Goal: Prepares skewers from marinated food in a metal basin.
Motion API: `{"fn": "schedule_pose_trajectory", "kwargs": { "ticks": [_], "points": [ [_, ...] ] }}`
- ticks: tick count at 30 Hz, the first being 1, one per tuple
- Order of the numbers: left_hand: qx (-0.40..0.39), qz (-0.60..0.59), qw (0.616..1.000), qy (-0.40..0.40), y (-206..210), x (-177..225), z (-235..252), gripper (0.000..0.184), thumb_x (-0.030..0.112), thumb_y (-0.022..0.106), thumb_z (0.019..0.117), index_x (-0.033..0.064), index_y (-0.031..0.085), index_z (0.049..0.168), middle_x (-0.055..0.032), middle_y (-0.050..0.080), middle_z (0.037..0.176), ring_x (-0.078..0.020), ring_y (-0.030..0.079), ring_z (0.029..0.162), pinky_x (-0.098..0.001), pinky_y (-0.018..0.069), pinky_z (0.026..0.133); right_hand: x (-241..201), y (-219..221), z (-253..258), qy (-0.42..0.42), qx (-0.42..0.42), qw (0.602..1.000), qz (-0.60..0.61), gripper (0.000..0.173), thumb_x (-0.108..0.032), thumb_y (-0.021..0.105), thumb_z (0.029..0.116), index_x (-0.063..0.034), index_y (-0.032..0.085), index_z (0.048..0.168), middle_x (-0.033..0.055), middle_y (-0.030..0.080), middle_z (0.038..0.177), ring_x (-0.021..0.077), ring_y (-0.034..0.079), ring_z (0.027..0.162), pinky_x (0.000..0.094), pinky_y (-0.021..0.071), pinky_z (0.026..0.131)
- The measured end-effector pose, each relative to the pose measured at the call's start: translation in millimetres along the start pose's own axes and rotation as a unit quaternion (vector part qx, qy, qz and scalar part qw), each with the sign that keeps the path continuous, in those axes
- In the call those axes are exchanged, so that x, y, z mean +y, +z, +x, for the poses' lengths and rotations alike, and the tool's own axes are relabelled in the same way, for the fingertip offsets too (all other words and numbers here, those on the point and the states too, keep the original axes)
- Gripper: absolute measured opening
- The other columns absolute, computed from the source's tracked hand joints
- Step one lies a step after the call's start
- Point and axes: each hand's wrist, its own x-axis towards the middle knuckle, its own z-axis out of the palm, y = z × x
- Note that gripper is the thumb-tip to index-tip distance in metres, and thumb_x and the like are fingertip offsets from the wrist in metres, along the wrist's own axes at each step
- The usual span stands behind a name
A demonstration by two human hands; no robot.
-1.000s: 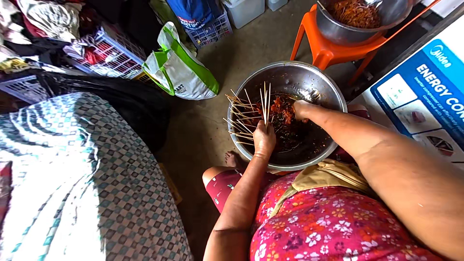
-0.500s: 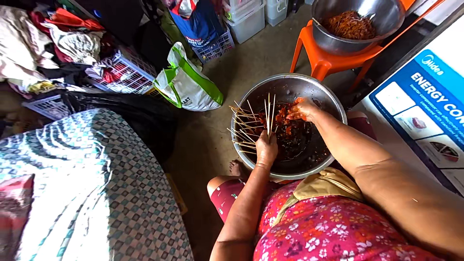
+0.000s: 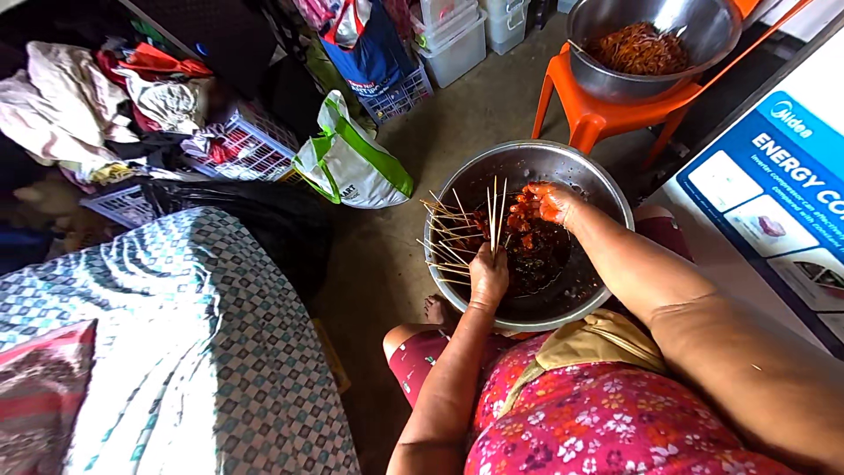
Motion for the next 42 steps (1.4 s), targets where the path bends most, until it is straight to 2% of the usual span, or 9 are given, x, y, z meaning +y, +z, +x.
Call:
{"fn": "schedule_pose_trajectory", "kwargs": {
  "ticks": [4, 9, 12, 23, 26, 28, 31, 35, 42],
  "points": [
    [0.003, -0.004, 1.0, 0.004, 0, -1, 0, 0.019, 0.013, 0.054, 0.1031, -0.0002, 0.066, 0.105, -0.0077, 0.062, 0.076, -0.0166, 0.061, 0.069, -0.0385, 0.0521, 0.07, 3, 0, 1, -0.007, 0.013, 1.0, -0.003, 0.023, -0.011, 0.048, 0.1077, 0.0006, 0.051, 0.127, 0.0097, 0.062, 0.097, 0.0179, 0.064, 0.078, 0.0353, 0.0577, 0.074],
    [0.001, -0.027, 1.0, 0.014, 2, -5, 1, 0.018, 0.013, 0.054, 0.103, -0.0001, 0.066, 0.104, -0.0064, 0.06, 0.074, -0.0156, 0.059, 0.064, -0.0375, 0.0528, 0.066, 4, 1, 3, 0.007, 0.038, 0.999, 0.03, 0.019, -0.011, 0.047, 0.1078, -0.0005, 0.053, 0.122, 0.0083, 0.061, 0.093, 0.0155, 0.062, 0.075, 0.0324, 0.0571, 0.07],
    [0.005, -0.028, 0.999, 0.022, 3, -6, 0, 0.017, 0.013, 0.055, 0.1023, -0.0003, 0.066, 0.103, -0.0049, 0.059, 0.073, -0.0139, 0.058, 0.064, -0.0357, 0.0516, 0.066, 2, 0, 1, 0.003, 0.038, 0.999, 0.034, 0.021, -0.01, 0.049, 0.1073, 0.0003, 0.051, 0.126, 0.0091, 0.06, 0.095, 0.0162, 0.063, 0.076, 0.0321, 0.0581, 0.071],
    [-0.001, 0.046, 0.999, -0.016, 0, 5, -1, 0.021, 0.011, 0.053, 0.1029, -0.0014, 0.066, 0.113, -0.0118, 0.067, 0.084, -0.0215, 0.065, 0.078, -0.0421, 0.0537, 0.079, 5, 6, -5, -0.038, 0.0, 0.997, -0.061, 0.02, -0.005, 0.052, 0.105, 0.0026, 0.057, 0.122, 0.0105, 0.063, 0.099, 0.0167, 0.064, 0.08, 0.0342, 0.0575, 0.074],
    [0.005, 0.039, 0.999, -0.001, 1, 3, -1, 0.02, 0.012, 0.053, 0.1033, -0.0016, 0.065, 0.111, -0.0107, 0.064, 0.08, -0.0205, 0.063, 0.074, -0.042, 0.0531, 0.076, 5, 7, -5, -0.018, -0.009, 0.998, -0.052, 0.02, -0.012, 0.046, 0.1086, 0.001, 0.056, 0.12, 0.0081, 0.062, 0.093, 0.0153, 0.062, 0.075, 0.0318, 0.0559, 0.07],
    [0.004, 0.022, 1.0, 0.014, 1, 1, 0, 0.019, 0.012, 0.053, 0.1029, -0.0014, 0.065, 0.11, -0.0096, 0.063, 0.078, -0.0189, 0.062, 0.072, -0.0403, 0.0528, 0.073, 3, 3, -1, 0.002, -0.018, 1.0, -0.024, 0.024, -0.019, 0.04, 0.1107, -0.0017, 0.057, 0.113, 0.0067, 0.063, 0.087, 0.0161, 0.064, 0.072, 0.0325, 0.0573, 0.069],
    [-0.005, 0.006, 1.0, 0.02, 3, -1, 0, 0.02, 0.012, 0.052, 0.1034, -0.0013, 0.065, 0.112, -0.0084, 0.062, 0.077, -0.0172, 0.061, 0.068, -0.0384, 0.0533, 0.07, -1, 2, -4, 0.022, -0.02, 1.0, -0.007, 0.025, -0.022, 0.04, 0.1108, -0.0038, 0.057, 0.108, 0.006, 0.063, 0.082, 0.017, 0.064, 0.07, 0.0343, 0.0578, 0.069],
    [-0.007, 0.005, 1.0, 0.023, 4, -2, -1, 0.022, 0.011, 0.052, 0.103, -0.0026, 0.064, 0.115, -0.0096, 0.063, 0.077, -0.0185, 0.062, 0.067, -0.0396, 0.0543, 0.069, 0, 4, -9, 0.014, -0.032, 0.999, -0.03, 0.02, -0.017, 0.041, 0.1097, -0.0035, 0.056, 0.109, 0.0054, 0.062, 0.083, 0.016, 0.063, 0.068, 0.0339, 0.0576, 0.067],
    [-0.008, 0.018, 1.0, 0.002, 3, 4, -3, 0.028, 0.009, 0.052, 0.1029, -0.0044, 0.062, 0.125, -0.0161, 0.068, 0.088, -0.0249, 0.067, 0.08, -0.0452, 0.0548, 0.08, 6, 9, -12, 0.012, -0.048, 0.998, -0.037, 0.022, -0.015, 0.038, 0.1109, -0.0013, 0.053, 0.116, 0.0082, 0.059, 0.089, 0.0199, 0.064, 0.075, 0.0407, 0.0591, 0.076]
  ]
}}
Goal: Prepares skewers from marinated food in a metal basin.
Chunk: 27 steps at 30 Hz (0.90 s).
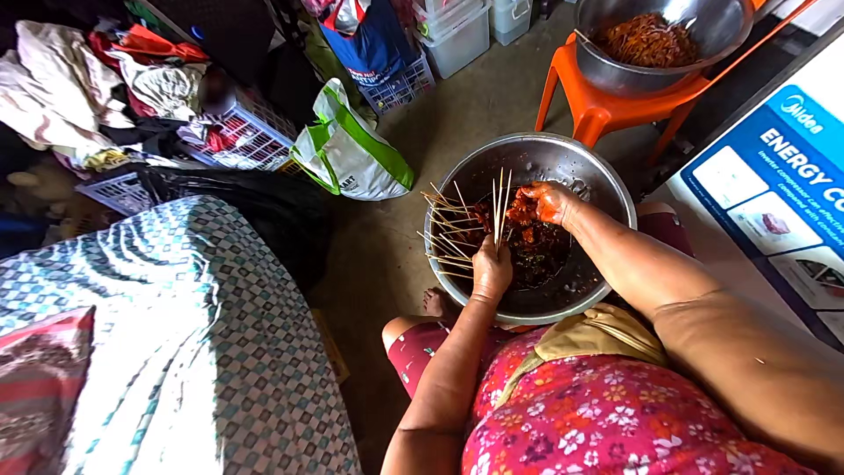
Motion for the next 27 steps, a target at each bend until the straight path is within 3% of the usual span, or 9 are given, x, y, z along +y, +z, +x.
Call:
{"fn": "schedule_pose_trajectory", "kwargs": {
  "ticks": [6, 9, 10, 14, 17, 19, 22, 24, 27],
  "points": [
    [-0.011, 0.029, 0.999, 0.005, -13, 6, 0, 0.02, 0.013, 0.054, 0.1043, -0.0015, 0.064, 0.112, -0.013, 0.064, 0.081, -0.0243, 0.064, 0.075, -0.0456, 0.0535, 0.075, -2, -5, 0, 0.024, -0.018, 0.997, -0.071, 0.03, -0.023, 0.038, 0.1117, -0.0005, 0.056, 0.12, 0.0113, 0.063, 0.095, 0.0219, 0.065, 0.077, 0.0404, 0.0592, 0.073],
    [-0.073, 0.111, 0.991, 0.018, -49, 25, -3, 0.022, 0.017, 0.055, 0.1046, -0.0015, 0.066, 0.109, -0.0151, 0.065, 0.081, -0.0281, 0.064, 0.076, -0.0505, 0.0535, 0.075, -6, -14, 3, 0.045, 0.03, 0.984, -0.172, 0.035, -0.026, 0.046, 0.1099, -0.0012, 0.055, 0.133, 0.0167, 0.063, 0.109, 0.026, 0.064, 0.085, 0.0452, 0.0573, 0.076],
    [-0.105, 0.129, 0.986, 0.022, -63, 28, -4, 0.021, 0.017, 0.056, 0.1041, -0.0012, 0.067, 0.106, -0.0156, 0.065, 0.082, -0.0286, 0.065, 0.076, -0.0516, 0.0534, 0.075, -5, -16, 4, 0.051, 0.066, 0.97, -0.23, 0.033, -0.021, 0.05, 0.107, -0.0004, 0.056, 0.132, 0.0175, 0.065, 0.106, 0.0251, 0.064, 0.081, 0.0442, 0.0571, 0.073],
    [-0.186, 0.209, 0.96, 0.012, -100, 27, -1, 0.023, 0.018, 0.058, 0.1036, -0.0002, 0.071, 0.099, -0.0151, 0.067, 0.083, -0.0272, 0.065, 0.078, -0.0509, 0.053, 0.076, 9, -11, 4, 0.124, 0.049, 0.839, -0.528, 0.038, -0.024, 0.071, 0.0977, 0.0081, 0.063, 0.116, 0.0217, 0.066, 0.097, 0.0302, 0.067, 0.079, 0.0492, 0.0584, 0.074],
    [-0.133, 0.281, 0.949, -0.048, -116, 25, -1, 0.028, 0.022, 0.056, 0.1051, -0.0004, 0.071, 0.104, -0.022, 0.069, 0.092, -0.0389, 0.068, 0.089, -0.0624, 0.052, 0.082, 25, 2, 6, 0.14, 0.017, 0.752, -0.644, 0.04, -0.023, 0.075, 0.0926, 0.0094, 0.065, 0.112, 0.0284, 0.065, 0.116, 0.0401, 0.067, 0.107, 0.0592, 0.0543, 0.089],
    [-0.056, 0.297, 0.95, -0.082, -123, 29, -4, 0.031, 0.027, 0.053, 0.1061, 0.0009, 0.07, 0.103, -0.0232, 0.069, 0.091, -0.0428, 0.068, 0.091, -0.0661, 0.051, 0.081, 27, -3, 10, 0.116, 0.047, 0.755, -0.644, 0.036, -0.018, 0.074, 0.0905, 0.0077, 0.065, 0.114, 0.0282, 0.066, 0.117, 0.0414, 0.068, 0.107, 0.0609, 0.0552, 0.087],
    [0.028, 0.26, 0.963, -0.062, -121, 42, -13, 0.029, 0.024, 0.053, 0.1061, -0.0006, 0.066, 0.1, -0.0219, 0.066, 0.083, -0.0406, 0.067, 0.08, -0.0626, 0.052, 0.073, 15, -10, 3, 0.08, 0.127, 0.767, -0.623, 0.035, -0.012, 0.07, 0.088, 0.0072, 0.065, 0.118, 0.0291, 0.065, 0.121, 0.0444, 0.065, 0.115, 0.0661, 0.0522, 0.092],
    [0.036, 0.186, 0.981, -0.032, -104, 46, -16, 0.025, 0.022, 0.056, 0.1054, -0.0012, 0.065, 0.105, -0.0184, 0.063, 0.08, -0.0343, 0.064, 0.072, -0.0558, 0.0531, 0.068, 11, -12, 2, 0.058, 0.139, 0.759, -0.634, 0.04, -0.01, 0.069, 0.0895, 0.0068, 0.061, 0.126, 0.0283, 0.063, 0.129, 0.0432, 0.061, 0.123, 0.0656, 0.0497, 0.097],
    [-0.009, 0.011, 1.0, -0.026, -61, 38, -11, 0.025, 0.023, 0.056, 0.1059, 0.0011, 0.063, 0.116, -0.0106, 0.059, 0.072, -0.0213, 0.057, 0.057, -0.0413, 0.0527, 0.057, 20, -15, 11, 0.021, 0.089, 0.769, -0.632, 0.04, -0.007, 0.071, 0.0883, 0.007, 0.061, 0.124, 0.0301, 0.063, 0.126, 0.0457, 0.061, 0.121, 0.0667, 0.0488, 0.098]
  ]
}}
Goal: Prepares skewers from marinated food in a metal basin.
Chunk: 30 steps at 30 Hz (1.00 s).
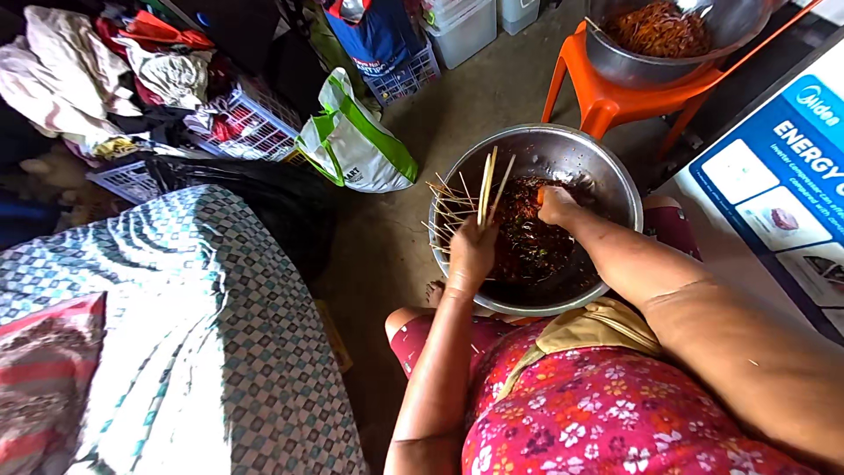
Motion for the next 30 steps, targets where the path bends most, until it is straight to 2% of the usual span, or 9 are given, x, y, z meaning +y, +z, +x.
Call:
{"fn": "schedule_pose_trajectory", "kwargs": {
  "ticks": [2, 5, 9, 14, 16, 18, 20, 22, 30],
  "points": [
    [-0.031, -0.089, 0.996, 0.0, 31, -13, 5, 0.024, 0.023, 0.054, 0.1074, 0.0013, 0.061, 0.115, -0.0067, 0.054, 0.065, -0.0172, 0.052, 0.049, -0.0363, 0.0507, 0.052, 4, 7, 5, -0.004, -0.006, 1.0, 0.015, 0.034, -0.011, 0.07, 0.0908, 0.0057, 0.063, 0.119, 0.0296, 0.065, 0.119, 0.0453, 0.064, 0.114, 0.0665, 0.051, 0.092],
    [-0.032, -0.093, 0.995, 0.007, 56, -29, 4, 0.022, 0.02, 0.051, 0.1076, 0.0007, 0.061, 0.111, -0.006, 0.054, 0.066, -0.0169, 0.053, 0.052, -0.0367, 0.0518, 0.056, -2, -1, -5, 0.013, 0.024, 1.0, 0.005, 0.047, -0.007, 0.068, 0.089, 0.0044, 0.056, 0.133, 0.0292, 0.063, 0.128, 0.0468, 0.061, 0.121, 0.0692, 0.0488, 0.096],
    [0.001, -0.047, 0.999, -0.001, 62, -40, 8, 0.021, 0.017, 0.053, 0.1054, 0.0005, 0.065, 0.106, -0.0068, 0.059, 0.07, -0.0173, 0.058, 0.059, -0.0384, 0.0531, 0.062, 1, 17, 7, -0.101, -0.074, 0.99, -0.059, 0.03, -0.017, 0.078, 0.0877, 0.0042, 0.071, 0.106, 0.0276, 0.069, 0.109, 0.045, 0.067, 0.105, 0.0671, 0.0513, 0.09],
    [0.025, -0.031, 0.999, 0.019, 62, -41, 9, 0.018, 0.013, 0.055, 0.1025, 0.0008, 0.067, 0.105, -0.0068, 0.059, 0.072, -0.018, 0.057, 0.063, -0.0396, 0.051, 0.065, -6, 36, 19, -0.116, -0.12, 0.978, -0.122, 0.025, -0.012, 0.074, 0.0871, 0.0035, 0.071, 0.106, 0.0264, 0.068, 0.112, 0.0441, 0.064, 0.112, 0.0668, 0.05, 0.094],
    [0.029, -0.032, 0.999, 0.027, 62, -43, 9, 0.019, 0.012, 0.054, 0.1016, 0.0002, 0.067, 0.11, -0.0085, 0.062, 0.075, -0.0193, 0.06, 0.066, -0.0409, 0.0529, 0.068, 10, 37, 34, -0.143, -0.062, 0.988, 0.014, 0.018, -0.009, 0.074, 0.0857, 0.0052, 0.071, 0.097, 0.0261, 0.069, 0.1, 0.0425, 0.068, 0.098, 0.0654, 0.0525, 0.087],
    [0.038, -0.031, 0.998, 0.03, 62, -43, 9, 0.02, 0.011, 0.054, 0.1018, -0.0001, 0.066, 0.113, -0.0099, 0.064, 0.078, -0.0201, 0.062, 0.069, -0.0416, 0.0538, 0.07, 11, 22, 30, -0.108, -0.044, 0.969, 0.219, 0.021, -0.002, 0.07, 0.0903, 0.0084, 0.067, 0.108, 0.0249, 0.069, 0.102, 0.0347, 0.069, 0.089, 0.054, 0.0571, 0.082],
    [0.043, -0.02, 0.999, 0.026, 60, -41, 9, 0.021, 0.011, 0.055, 0.1013, -0.0008, 0.066, 0.114, -0.0111, 0.065, 0.081, -0.0206, 0.063, 0.073, -0.0418, 0.054, 0.073, 3, 3, 16, -0.034, -0.058, 0.908, 0.414, 0.025, 0.0, 0.058, 0.0985, 0.0053, 0.056, 0.123, 0.0187, 0.065, 0.106, 0.0252, 0.067, 0.085, 0.042, 0.0586, 0.077],
    [0.039, 0.001, 0.999, 0.023, 58, -36, 8, 0.021, 0.011, 0.055, 0.101, -0.0012, 0.066, 0.115, -0.0125, 0.067, 0.085, -0.0216, 0.065, 0.078, -0.0418, 0.0538, 0.078, -4, -12, 6, 0.016, -0.057, 0.838, 0.543, 0.029, -0.005, 0.047, 0.1059, 0.0004, 0.046, 0.135, 0.0168, 0.061, 0.107, 0.0272, 0.066, 0.087, 0.0458, 0.059, 0.076],
    [0.0, 0.044, 0.999, 0.002, 57, -29, 6, 0.027, 0.012, 0.054, 0.0986, -0.0007, 0.067, 0.118, -0.0139, 0.07, 0.092, -0.0228, 0.067, 0.084, -0.0423, 0.0546, 0.081, -3, -20, 8, 0.052, -0.006, 0.722, 0.69, 0.027, -0.016, 0.043, 0.1106, 0.0001, 0.045, 0.132, 0.013, 0.059, 0.093, 0.0241, 0.066, 0.074, 0.0431, 0.0619, 0.072]
  ]
}}
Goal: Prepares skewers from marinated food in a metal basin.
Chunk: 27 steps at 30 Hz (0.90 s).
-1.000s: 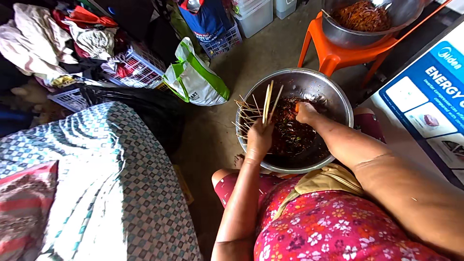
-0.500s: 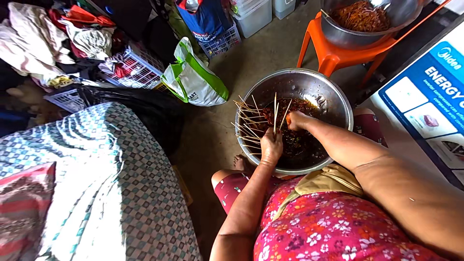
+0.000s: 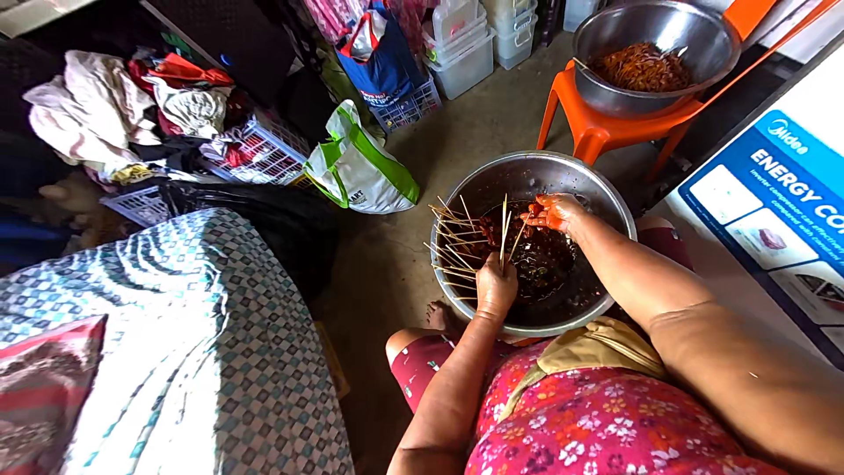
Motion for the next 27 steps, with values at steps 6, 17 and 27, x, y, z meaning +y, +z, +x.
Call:
{"fn": "schedule_pose_trajectory", "kwargs": {
  "ticks": [6, 17, 27],
  "points": [
    [-0.005, 0.009, 1.0, 0.0, 1, 1, 1, 0.025, 0.012, 0.055, 0.098, -0.0005, 0.067, 0.116, -0.014, 0.069, 0.092, -0.0234, 0.067, 0.086, -0.0425, 0.0542, 0.082, -2, 0, 0, 0.001, 0.002, 1.0, 0.023, 0.031, 0.004, 0.048, 0.1025, 0.0006, 0.041, 0.133, 0.0155, 0.059, 0.1, 0.0255, 0.069, 0.079, 0.0411, 0.0627, 0.073],
    [0.02, -0.014, 0.999, 0.029, 2, -2, -2, 0.025, 0.012, 0.056, 0.097, -0.0007, 0.069, 0.114, -0.0117, 0.07, 0.088, -0.0203, 0.066, 0.08, -0.0398, 0.0541, 0.078, -9, -3, -4, -0.011, -0.011, 0.998, -0.059, 0.025, 0.001, 0.059, 0.0988, -0.0015, 0.054, 0.123, 0.0084, 0.062, 0.093, 0.0153, 0.062, 0.072, 0.0304, 0.0563, 0.065],
    [0.002, 0.022, 0.999, 0.028, 0, -1, -1, 0.025, 0.011, 0.055, 0.0966, -0.0006, 0.068, 0.115, -0.0134, 0.07, 0.089, -0.0235, 0.068, 0.081, -0.0427, 0.0548, 0.078, -7, -4, -4, -0.037, -0.057, 0.975, -0.211, 0.024, 0.0, 0.06, 0.0993, 0.0007, 0.058, 0.123, 0.0113, 0.065, 0.093, 0.0155, 0.062, 0.064, 0.0305, 0.0548, 0.057]
  ]
}}
